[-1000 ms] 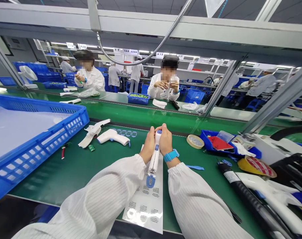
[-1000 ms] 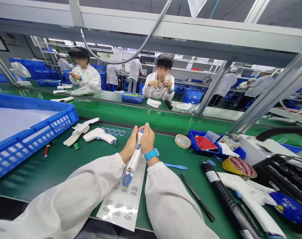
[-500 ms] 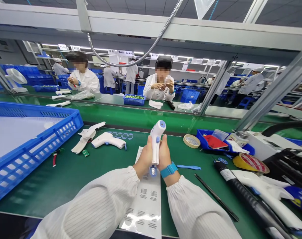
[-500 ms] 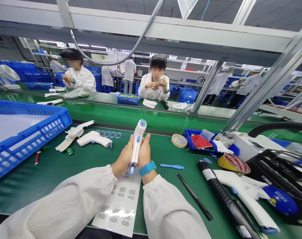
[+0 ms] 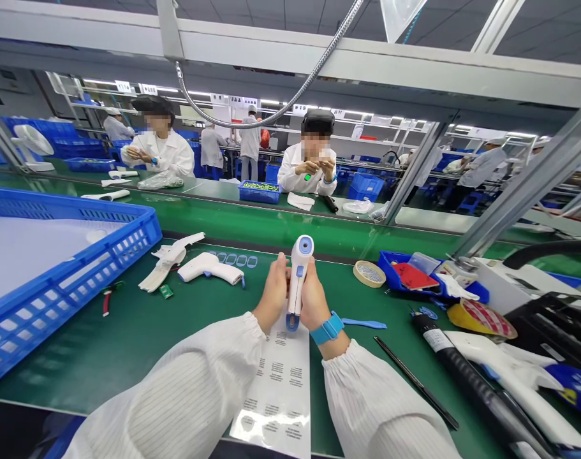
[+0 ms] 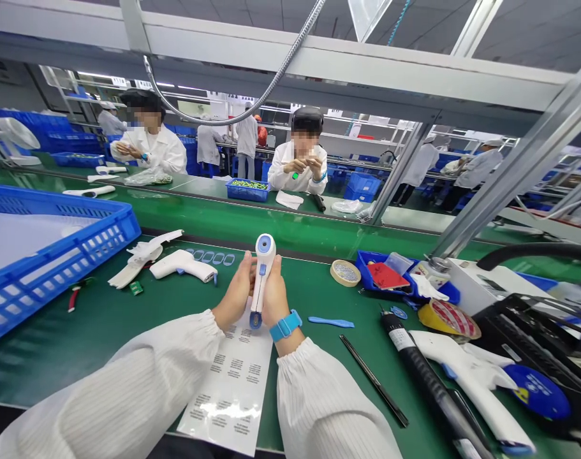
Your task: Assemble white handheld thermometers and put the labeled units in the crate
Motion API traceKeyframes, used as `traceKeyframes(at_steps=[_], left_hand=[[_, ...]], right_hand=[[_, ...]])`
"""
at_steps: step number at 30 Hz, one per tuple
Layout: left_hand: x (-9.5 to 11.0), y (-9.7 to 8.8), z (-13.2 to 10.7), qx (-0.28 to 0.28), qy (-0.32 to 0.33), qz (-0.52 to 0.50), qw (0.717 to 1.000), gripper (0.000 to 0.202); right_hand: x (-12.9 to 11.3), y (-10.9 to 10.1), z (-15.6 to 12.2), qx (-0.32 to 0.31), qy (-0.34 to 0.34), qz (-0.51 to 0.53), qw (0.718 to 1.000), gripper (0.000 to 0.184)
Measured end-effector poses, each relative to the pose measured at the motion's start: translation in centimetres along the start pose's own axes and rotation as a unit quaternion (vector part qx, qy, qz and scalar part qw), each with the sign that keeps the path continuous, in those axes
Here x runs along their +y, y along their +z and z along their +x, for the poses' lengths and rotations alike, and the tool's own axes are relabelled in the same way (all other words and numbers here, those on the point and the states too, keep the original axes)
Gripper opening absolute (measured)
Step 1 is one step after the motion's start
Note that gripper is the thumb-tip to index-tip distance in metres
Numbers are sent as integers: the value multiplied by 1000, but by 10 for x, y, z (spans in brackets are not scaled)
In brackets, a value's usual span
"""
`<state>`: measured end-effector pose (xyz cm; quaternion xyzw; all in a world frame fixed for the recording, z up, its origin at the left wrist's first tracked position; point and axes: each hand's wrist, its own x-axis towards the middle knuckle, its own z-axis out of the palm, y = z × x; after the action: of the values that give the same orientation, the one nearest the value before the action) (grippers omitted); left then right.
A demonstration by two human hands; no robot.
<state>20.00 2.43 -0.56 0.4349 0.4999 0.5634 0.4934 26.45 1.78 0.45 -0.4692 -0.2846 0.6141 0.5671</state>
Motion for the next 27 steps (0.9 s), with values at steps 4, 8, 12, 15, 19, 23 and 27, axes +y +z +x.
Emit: traceKeyframes(at_steps=[4, 8, 12, 15, 19, 23, 27], left_hand=[[2, 1, 6, -51, -58, -38, 996, 60], [-1, 5, 12, -19, -61, -48, 997, 42], [-6, 8, 22, 15, -68, -39, 997, 25], [-12, 11, 29, 25, -92, -42, 995, 26], [-15, 13, 32, 8, -141, -59, 988, 28], [-7, 9, 26, -34, -184, -79, 979, 29], [1, 3, 19, -61, -200, -83, 974, 29]], right_hand=[[0, 2, -2, -11, -14, -13, 1000, 60], [8, 4, 6, 27, -43, -27, 998, 50], [16, 7, 23, 67, -49, -28, 996, 33], [20, 7, 33, 70, -24, -9, 997, 27], [18, 3, 31, 36, 35, 43, 998, 26], [11, -1, 17, -37, 81, 99, 991, 27], [4, -3, 6, -93, 95, 133, 982, 33]])
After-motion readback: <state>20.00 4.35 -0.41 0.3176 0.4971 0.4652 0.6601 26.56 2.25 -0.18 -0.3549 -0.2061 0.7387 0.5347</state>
